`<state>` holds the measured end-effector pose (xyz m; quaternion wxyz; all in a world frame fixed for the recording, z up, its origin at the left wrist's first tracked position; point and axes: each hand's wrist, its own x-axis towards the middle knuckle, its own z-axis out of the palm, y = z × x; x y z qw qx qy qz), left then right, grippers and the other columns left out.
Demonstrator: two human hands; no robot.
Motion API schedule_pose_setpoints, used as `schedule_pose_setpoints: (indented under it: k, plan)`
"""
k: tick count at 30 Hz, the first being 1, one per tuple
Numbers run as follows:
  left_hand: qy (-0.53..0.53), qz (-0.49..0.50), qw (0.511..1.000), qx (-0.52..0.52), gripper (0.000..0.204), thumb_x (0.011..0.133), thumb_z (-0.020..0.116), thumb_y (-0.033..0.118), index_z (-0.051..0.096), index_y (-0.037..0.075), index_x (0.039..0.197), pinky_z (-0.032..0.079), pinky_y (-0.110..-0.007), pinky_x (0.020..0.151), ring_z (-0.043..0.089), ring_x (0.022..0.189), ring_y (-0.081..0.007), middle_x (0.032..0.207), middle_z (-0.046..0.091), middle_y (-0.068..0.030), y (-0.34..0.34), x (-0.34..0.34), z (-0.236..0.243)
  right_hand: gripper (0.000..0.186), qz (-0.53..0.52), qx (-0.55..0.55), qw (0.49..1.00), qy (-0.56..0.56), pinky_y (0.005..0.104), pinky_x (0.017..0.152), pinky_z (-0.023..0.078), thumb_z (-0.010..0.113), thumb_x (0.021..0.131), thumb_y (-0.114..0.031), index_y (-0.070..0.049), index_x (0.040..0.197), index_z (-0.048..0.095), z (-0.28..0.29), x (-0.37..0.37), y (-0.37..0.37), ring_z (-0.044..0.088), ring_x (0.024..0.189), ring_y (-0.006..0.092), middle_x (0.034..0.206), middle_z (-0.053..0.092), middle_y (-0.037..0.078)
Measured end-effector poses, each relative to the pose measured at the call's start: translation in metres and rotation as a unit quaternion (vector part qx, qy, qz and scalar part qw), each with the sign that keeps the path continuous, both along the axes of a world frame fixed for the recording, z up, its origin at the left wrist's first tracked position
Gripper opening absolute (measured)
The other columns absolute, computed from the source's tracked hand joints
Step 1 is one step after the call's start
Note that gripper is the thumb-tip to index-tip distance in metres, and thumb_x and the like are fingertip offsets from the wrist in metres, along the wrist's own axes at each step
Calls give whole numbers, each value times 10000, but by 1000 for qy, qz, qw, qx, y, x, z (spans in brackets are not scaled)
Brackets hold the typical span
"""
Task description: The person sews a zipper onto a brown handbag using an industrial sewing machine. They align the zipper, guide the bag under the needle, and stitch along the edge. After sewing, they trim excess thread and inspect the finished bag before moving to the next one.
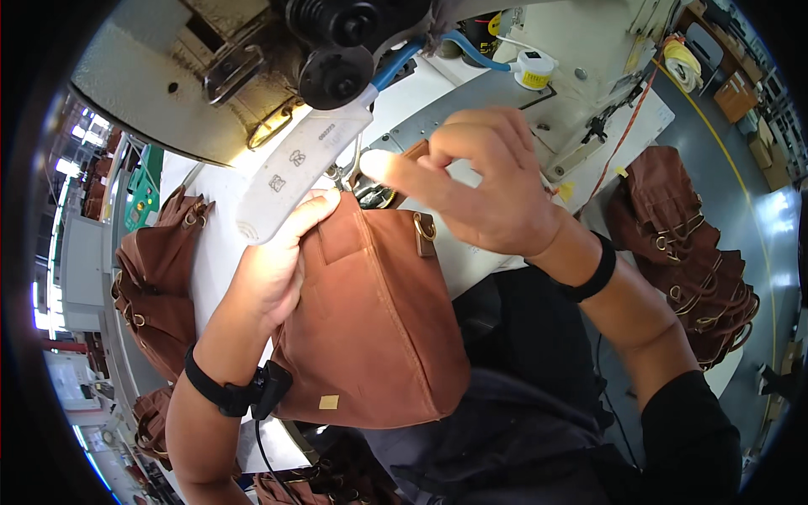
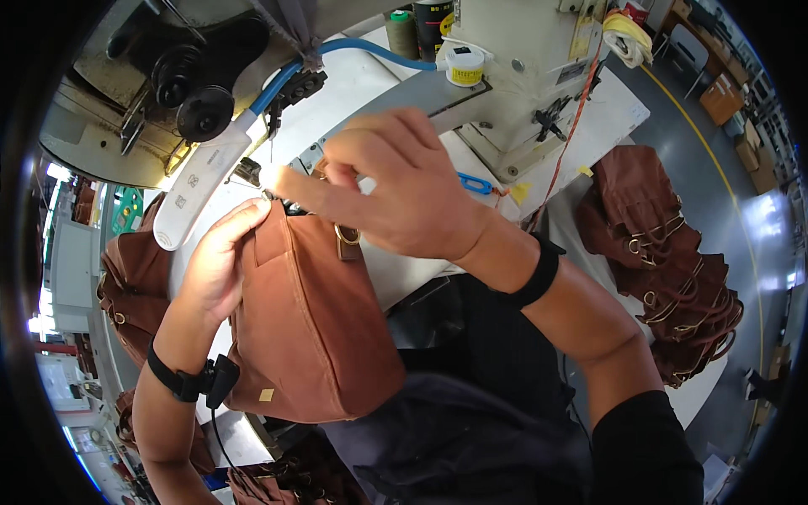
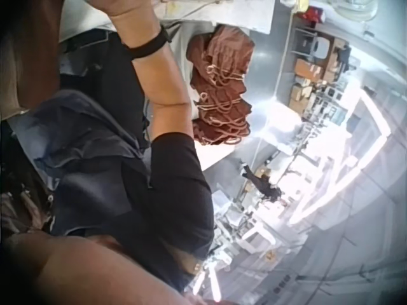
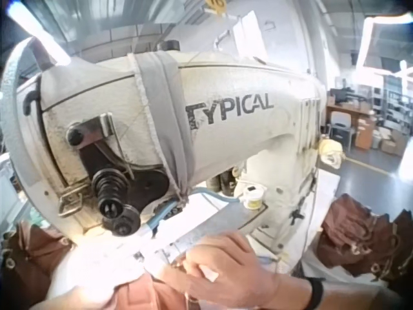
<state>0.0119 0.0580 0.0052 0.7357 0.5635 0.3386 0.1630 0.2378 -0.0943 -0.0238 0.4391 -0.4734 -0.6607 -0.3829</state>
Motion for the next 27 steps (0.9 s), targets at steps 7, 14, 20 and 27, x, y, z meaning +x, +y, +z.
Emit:
schedule_pose_setpoints:
  k: [7, 14, 20, 27]
  plan:
    - [-17, -10, 1000, 5, 174, 1026, 641, 150, 689, 42, 1153, 508, -301, 982, 649, 1071, -120, 1145, 702, -30, 3, -3, 0, 388, -24, -31, 999, 13, 364, 842, 427, 731, 723, -165, -202, 1106, 781, 7, -12, 14, 573, 905, 190, 905, 539, -19]
    - [-32, -9, 999, -24, 174, 993, 692, 116, 717, 7, 1126, 500, -271, 978, 648, 1069, -119, 1124, 718, -51, -2, 4, 8, 330, 10, -10, 1000, 23, 388, 822, 448, 706, 760, -93, -135, 1084, 752, 5, -17, -2, 591, 912, 207, 950, 607, 5]
    - [-4, -50, 999, -11, 183, 1048, 641, 202, 703, 58, 1141, 504, -252, 930, 644, 1029, -89, 1099, 706, -2, -10, 6, 13, 236, 118, -189, 891, 395, 324, 837, 508, 684, 956, -112, -14, 1169, 709, -23, -51, -50, 659, 948, 228, 1082, 701, 95]
    - [66, -56, 995, 53, 246, 1105, 566, 291, 690, 79, 1118, 515, -231, 843, 631, 946, -60, 1047, 698, 18, -15, 4, 6, 327, 405, -345, 556, 639, 271, 904, 491, 694, 1020, -262, -7, 1225, 689, -45, -49, -19, 617, 1020, 82, 1115, 700, 10]
